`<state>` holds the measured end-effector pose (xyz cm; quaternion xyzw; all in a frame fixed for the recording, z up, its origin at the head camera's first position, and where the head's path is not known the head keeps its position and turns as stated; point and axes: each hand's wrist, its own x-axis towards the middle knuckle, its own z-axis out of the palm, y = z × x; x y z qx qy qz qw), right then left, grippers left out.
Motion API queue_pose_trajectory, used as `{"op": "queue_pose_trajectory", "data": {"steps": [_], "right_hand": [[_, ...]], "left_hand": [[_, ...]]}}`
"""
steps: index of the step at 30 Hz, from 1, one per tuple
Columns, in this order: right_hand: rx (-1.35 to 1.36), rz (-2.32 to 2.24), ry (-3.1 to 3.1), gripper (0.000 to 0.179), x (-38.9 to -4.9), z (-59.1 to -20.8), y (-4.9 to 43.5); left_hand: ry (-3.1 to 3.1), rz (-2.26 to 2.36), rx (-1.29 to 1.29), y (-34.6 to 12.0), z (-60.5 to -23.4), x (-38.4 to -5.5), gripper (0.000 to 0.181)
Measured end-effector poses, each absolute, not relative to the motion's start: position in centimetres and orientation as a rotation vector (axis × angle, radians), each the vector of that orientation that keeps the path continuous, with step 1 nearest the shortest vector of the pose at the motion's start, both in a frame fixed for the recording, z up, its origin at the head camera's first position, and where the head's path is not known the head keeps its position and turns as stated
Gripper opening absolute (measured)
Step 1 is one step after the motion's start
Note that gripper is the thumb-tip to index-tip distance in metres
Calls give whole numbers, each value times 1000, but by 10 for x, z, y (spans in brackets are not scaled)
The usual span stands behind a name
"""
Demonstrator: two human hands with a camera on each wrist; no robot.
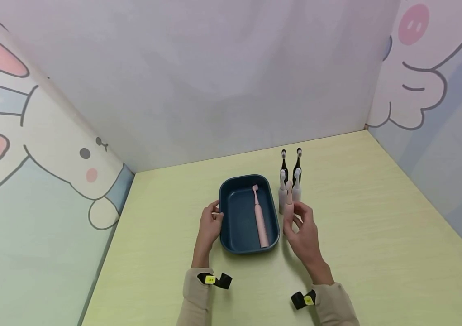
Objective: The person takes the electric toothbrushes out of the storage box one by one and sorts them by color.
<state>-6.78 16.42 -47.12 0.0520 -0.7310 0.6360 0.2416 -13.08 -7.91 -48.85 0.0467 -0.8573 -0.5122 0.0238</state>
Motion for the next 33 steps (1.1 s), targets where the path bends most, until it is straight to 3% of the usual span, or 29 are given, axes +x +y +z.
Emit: {"op": "queue_pose_trajectory", "data": {"steps": [14, 28, 33], "right_hand": [[196, 1637, -2057, 51, -79, -512, 172], [228, 1625, -2082, 46, -71, -493, 168], [193, 1611, -2119, 47, -74, -506, 172]], "left_hand": [[-2648, -1561, 127, -80, -487, -130, 42], [-2661, -1554, 135, -79, -488, -132, 42], [-2660, -1549, 130, -79, -489, -132, 43]]}}
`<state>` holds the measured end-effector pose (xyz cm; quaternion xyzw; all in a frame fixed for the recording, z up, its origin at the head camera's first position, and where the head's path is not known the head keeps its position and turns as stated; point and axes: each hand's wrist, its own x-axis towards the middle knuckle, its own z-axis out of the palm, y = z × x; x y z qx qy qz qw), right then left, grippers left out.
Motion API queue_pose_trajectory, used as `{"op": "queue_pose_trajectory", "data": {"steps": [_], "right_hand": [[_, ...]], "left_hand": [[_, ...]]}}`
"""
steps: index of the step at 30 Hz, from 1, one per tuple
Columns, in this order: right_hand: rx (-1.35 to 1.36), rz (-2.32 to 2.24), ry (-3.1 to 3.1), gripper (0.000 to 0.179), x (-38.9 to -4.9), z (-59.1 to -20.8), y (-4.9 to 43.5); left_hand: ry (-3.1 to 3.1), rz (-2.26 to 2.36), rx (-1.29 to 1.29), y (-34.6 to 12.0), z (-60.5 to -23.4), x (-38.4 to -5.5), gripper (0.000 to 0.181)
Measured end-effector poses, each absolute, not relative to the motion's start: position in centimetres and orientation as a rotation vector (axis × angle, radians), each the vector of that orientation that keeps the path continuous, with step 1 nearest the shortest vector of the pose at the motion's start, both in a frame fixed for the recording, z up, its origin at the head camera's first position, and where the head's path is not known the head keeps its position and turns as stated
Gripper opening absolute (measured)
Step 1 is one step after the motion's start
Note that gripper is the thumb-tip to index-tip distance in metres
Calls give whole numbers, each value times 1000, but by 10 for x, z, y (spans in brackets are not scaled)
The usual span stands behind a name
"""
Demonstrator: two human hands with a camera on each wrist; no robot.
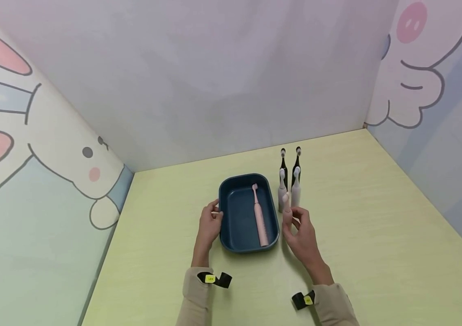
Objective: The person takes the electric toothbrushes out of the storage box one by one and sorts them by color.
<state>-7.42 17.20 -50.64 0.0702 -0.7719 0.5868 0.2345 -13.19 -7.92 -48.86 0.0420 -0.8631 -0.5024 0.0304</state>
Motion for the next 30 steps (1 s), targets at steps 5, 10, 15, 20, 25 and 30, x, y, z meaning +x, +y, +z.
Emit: {"op": "queue_pose_trajectory", "data": {"steps": [5, 10, 15, 20, 25, 30], "right_hand": [[198, 1606, -2117, 47, -77, -515, 175], [192, 1614, -2115, 47, -77, -515, 174], [205, 1585, -2149, 54, -70, -503, 172], [186, 1576, -2146, 56, -57, -476, 169], [144, 1638, -2007, 61, -53, -476, 175], [93, 1683, -1948, 67, -45, -479, 179]], "left_hand": [[-2649, -1537, 109, -79, -488, -132, 43], [-2649, -1553, 108, -80, -488, -132, 43], [-2651, -1579, 133, -79, -488, -132, 42], [-2649, -1577, 134, -79, -487, -130, 43], [-2645, -1564, 124, -80, -485, -130, 42], [-2646, -1562, 133, -81, -485, -132, 43]]}}
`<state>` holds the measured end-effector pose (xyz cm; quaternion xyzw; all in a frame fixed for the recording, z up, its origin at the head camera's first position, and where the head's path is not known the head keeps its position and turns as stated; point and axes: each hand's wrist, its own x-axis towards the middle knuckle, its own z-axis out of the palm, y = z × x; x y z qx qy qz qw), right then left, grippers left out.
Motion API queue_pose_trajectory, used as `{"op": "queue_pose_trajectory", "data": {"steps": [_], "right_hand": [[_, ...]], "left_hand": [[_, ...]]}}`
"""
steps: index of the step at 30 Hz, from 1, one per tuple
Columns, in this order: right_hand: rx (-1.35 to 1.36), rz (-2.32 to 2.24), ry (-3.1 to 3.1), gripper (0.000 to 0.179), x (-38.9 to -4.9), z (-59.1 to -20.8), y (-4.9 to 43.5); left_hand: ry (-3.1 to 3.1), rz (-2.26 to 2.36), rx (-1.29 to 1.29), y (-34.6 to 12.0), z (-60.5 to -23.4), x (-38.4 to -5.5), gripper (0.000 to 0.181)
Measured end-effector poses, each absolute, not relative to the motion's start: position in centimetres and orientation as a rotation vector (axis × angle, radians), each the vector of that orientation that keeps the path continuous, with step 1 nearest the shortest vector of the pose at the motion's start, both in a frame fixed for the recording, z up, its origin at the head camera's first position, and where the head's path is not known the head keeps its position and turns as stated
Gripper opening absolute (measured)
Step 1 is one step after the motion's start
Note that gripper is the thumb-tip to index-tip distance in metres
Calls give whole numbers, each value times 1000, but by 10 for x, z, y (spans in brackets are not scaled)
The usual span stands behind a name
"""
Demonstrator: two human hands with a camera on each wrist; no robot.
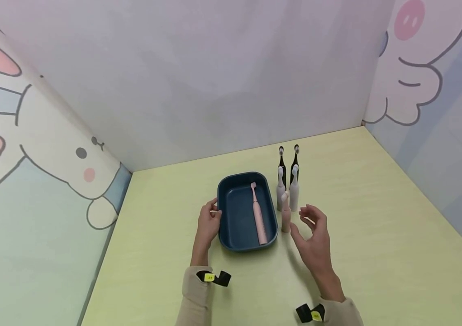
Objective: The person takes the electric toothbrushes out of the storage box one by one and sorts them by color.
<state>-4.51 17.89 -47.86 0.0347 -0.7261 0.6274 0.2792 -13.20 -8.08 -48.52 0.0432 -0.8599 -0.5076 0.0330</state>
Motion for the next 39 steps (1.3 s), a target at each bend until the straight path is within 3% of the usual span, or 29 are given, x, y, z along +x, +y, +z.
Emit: {"op": "queue_pose_trajectory", "data": {"steps": [15, 21, 31, 39], "right_hand": [[473, 1593, -2058, 54, -21, -460, 134], [314, 1619, -2394, 46, -37, -455, 113], [68, 1519, -2857, 69, -67, -454, 97], [6, 1489, -2991, 73, -88, -460, 97]], "left_hand": [[-2647, -1580, 140, -83, -482, -131, 43], [-2651, -1597, 155, -83, -483, -130, 43], [-2643, -1563, 88, -82, -482, -127, 43], [-2633, -1569, 69, -81, -483, -127, 43]]}}
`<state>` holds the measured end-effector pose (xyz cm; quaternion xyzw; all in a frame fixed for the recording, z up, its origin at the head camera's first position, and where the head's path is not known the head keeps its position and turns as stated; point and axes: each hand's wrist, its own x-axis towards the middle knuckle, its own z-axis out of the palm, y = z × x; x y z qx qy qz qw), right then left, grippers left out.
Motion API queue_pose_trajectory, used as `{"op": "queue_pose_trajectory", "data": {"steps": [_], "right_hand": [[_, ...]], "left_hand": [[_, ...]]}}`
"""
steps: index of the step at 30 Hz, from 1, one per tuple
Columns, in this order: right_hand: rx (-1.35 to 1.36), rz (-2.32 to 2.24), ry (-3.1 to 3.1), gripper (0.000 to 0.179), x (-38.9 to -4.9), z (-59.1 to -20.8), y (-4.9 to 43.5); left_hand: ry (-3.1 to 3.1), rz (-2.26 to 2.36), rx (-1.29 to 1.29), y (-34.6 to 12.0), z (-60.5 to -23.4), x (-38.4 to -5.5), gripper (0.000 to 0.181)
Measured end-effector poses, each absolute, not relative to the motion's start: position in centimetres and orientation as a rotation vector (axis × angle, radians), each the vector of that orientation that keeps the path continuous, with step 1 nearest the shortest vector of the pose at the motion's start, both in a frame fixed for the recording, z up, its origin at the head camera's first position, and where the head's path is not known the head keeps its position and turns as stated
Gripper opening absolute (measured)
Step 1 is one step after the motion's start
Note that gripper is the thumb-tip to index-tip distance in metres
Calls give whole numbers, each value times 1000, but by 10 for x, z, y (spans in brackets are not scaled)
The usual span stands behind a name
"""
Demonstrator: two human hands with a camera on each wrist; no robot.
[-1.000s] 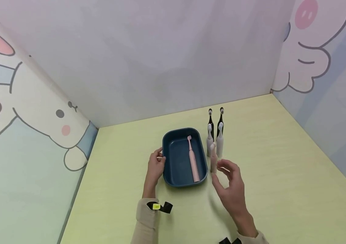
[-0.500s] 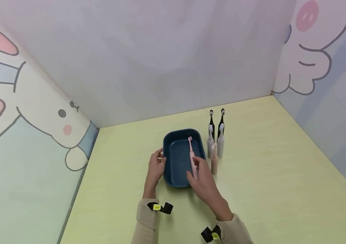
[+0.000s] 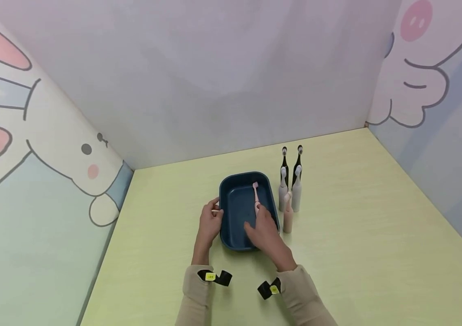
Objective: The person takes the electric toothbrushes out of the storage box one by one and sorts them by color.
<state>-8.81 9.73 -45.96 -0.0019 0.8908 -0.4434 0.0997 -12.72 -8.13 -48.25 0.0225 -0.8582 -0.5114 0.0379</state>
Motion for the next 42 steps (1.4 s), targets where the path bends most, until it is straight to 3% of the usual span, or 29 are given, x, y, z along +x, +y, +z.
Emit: {"op": "queue_pose_trajectory", "data": {"steps": [18, 33, 42], "right_hand": [[-25, -1226, 2654, 68, -117, -482, 87], [-26, -1142, 2598, 41, -128, -482, 59], [-6, -1151, 2566, 37, -135, -479, 53]], "left_hand": [[-2633, -1549, 79, -80, -486, -127, 43], [-2629, -1565, 94, -77, -483, -126, 43], [-2642, -1546, 98, -76, -480, -126, 42]]}}
